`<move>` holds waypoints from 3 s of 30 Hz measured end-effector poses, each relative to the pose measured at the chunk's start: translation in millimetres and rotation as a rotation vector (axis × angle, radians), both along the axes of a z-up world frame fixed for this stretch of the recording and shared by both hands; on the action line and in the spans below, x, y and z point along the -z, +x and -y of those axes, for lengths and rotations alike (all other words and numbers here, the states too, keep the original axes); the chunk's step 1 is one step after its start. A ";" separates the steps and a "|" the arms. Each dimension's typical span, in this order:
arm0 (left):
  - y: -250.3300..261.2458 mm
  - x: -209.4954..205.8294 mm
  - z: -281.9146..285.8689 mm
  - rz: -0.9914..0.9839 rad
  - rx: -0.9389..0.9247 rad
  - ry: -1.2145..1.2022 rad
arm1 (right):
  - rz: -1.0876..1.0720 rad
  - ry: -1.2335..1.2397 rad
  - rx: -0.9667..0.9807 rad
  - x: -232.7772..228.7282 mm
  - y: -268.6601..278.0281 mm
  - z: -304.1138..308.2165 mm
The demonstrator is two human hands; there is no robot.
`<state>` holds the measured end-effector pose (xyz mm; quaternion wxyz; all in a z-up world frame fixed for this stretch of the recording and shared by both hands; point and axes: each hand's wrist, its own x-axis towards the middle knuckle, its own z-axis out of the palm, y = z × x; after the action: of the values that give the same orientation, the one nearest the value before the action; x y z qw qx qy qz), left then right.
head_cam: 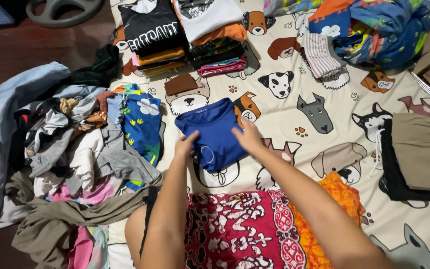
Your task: Folding various items of clothing including underwear and jerseys on a bed.
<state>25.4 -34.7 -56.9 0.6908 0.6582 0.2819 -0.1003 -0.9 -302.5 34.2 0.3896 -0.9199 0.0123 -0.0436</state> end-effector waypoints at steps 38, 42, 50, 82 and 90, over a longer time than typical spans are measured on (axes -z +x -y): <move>379.9 -62.4 312.3 0.670 0.230 0.591 | 0.055 -0.340 -0.006 -12.6 398.4 222.6; 337.7 -76.8 307.6 0.699 0.558 1.086 | -0.137 -0.559 0.006 24.3 369.0 202.7; 312.2 -44.4 304.8 0.670 0.575 1.133 | 0.006 -0.639 0.124 41.4 329.0 180.3; -69.3 -166.4 -63.5 0.403 0.242 1.479 | 0.068 -0.592 -0.321 -80.7 20.8 -159.9; -95.1 -163.0 -176.3 0.304 0.045 1.577 | 0.206 -0.541 -0.537 -102.9 -0.2 -289.0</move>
<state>-69.6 141.6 106.1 0.0511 0.9644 0.1591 0.2050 -1.2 -13.4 137.1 0.1299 -0.9505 -0.2801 -0.0341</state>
